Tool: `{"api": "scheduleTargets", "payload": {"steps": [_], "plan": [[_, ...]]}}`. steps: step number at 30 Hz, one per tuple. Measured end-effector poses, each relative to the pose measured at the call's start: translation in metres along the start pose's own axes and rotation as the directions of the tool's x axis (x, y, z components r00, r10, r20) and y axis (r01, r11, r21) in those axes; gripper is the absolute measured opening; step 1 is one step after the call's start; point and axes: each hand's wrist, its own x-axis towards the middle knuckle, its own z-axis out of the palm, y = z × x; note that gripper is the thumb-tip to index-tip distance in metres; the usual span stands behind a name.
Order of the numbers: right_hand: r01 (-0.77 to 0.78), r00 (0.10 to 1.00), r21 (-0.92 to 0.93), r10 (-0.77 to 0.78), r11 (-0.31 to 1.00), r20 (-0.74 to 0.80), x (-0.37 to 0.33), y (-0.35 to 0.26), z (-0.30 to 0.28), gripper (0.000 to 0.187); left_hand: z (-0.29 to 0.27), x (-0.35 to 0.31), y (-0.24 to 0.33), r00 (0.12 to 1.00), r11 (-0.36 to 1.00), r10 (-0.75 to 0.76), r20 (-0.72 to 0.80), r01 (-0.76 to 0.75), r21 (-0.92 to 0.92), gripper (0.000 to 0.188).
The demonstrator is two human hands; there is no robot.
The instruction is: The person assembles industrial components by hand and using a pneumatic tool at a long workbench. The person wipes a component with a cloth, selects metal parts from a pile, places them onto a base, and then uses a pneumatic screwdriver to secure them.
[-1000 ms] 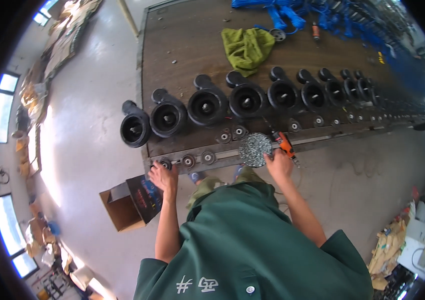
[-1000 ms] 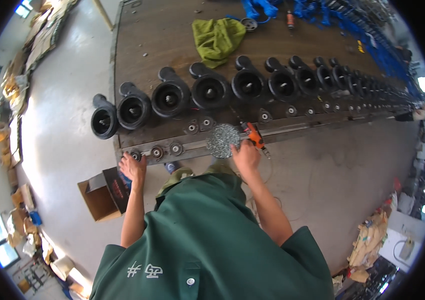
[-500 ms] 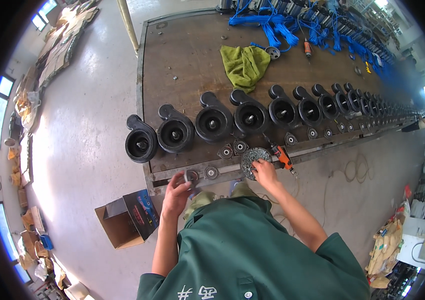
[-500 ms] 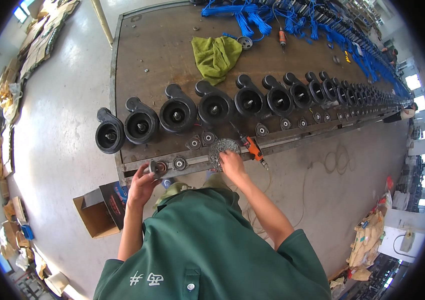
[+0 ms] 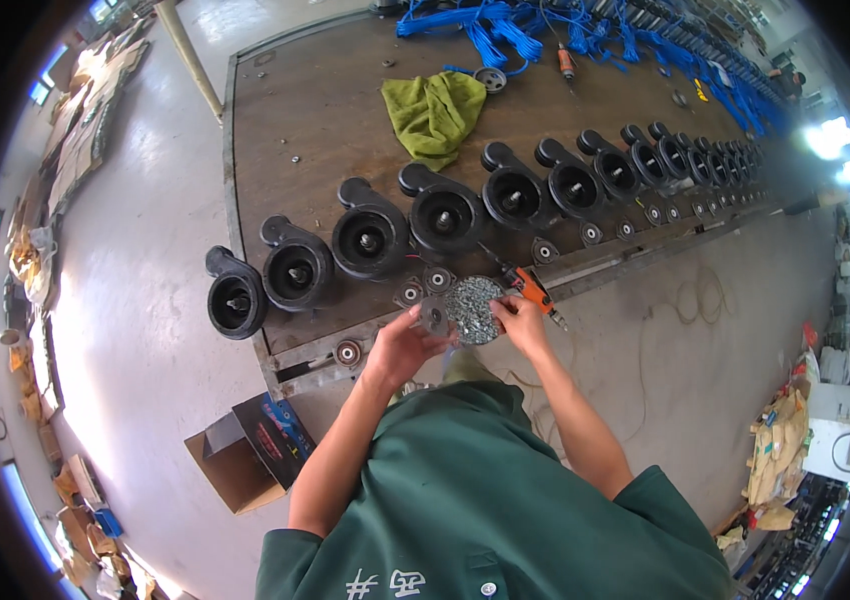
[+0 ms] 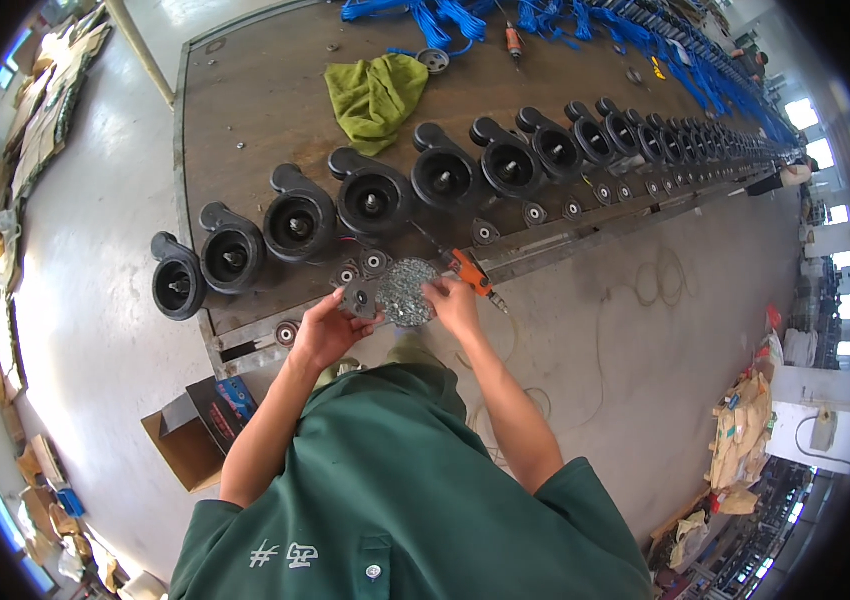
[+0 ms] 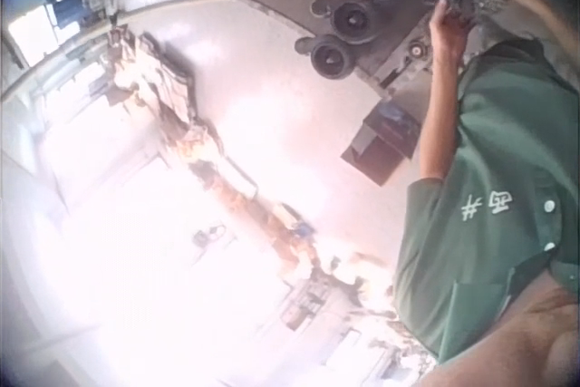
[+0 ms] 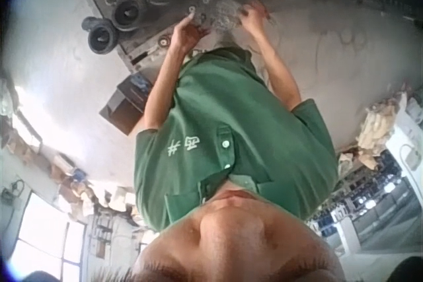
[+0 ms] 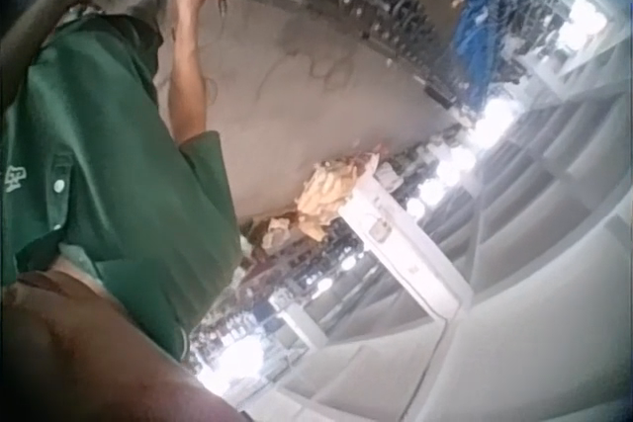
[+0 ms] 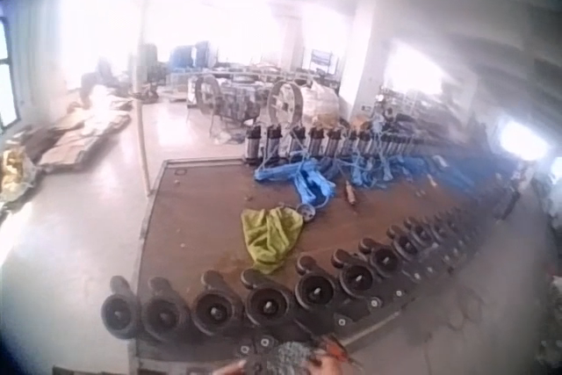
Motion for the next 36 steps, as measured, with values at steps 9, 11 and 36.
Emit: {"api": "scheduleTargets", "payload": {"steps": [9,11,36], "plan": [[-0.124,0.992,0.360,0.123,0.925,0.027,-0.026,-0.054,-0.001,0.019,0.007,0.032,-0.022,0.984,0.990,-0.101,0.145,0.114,-0.081,0.060],[-0.062,0.995,0.396,0.024,0.916,0.101,-0.032,-0.077,-0.001,0.018,0.020,0.023,-0.019,0.973,0.989,-0.084,0.213,0.107,-0.101,0.063],[0.065,0.992,0.286,-0.093,0.956,0.089,-0.045,-0.135,-0.004,0.016,0.043,0.002,-0.002,0.958,0.972,0.178,0.224,-0.136,-0.192,0.067]]}}
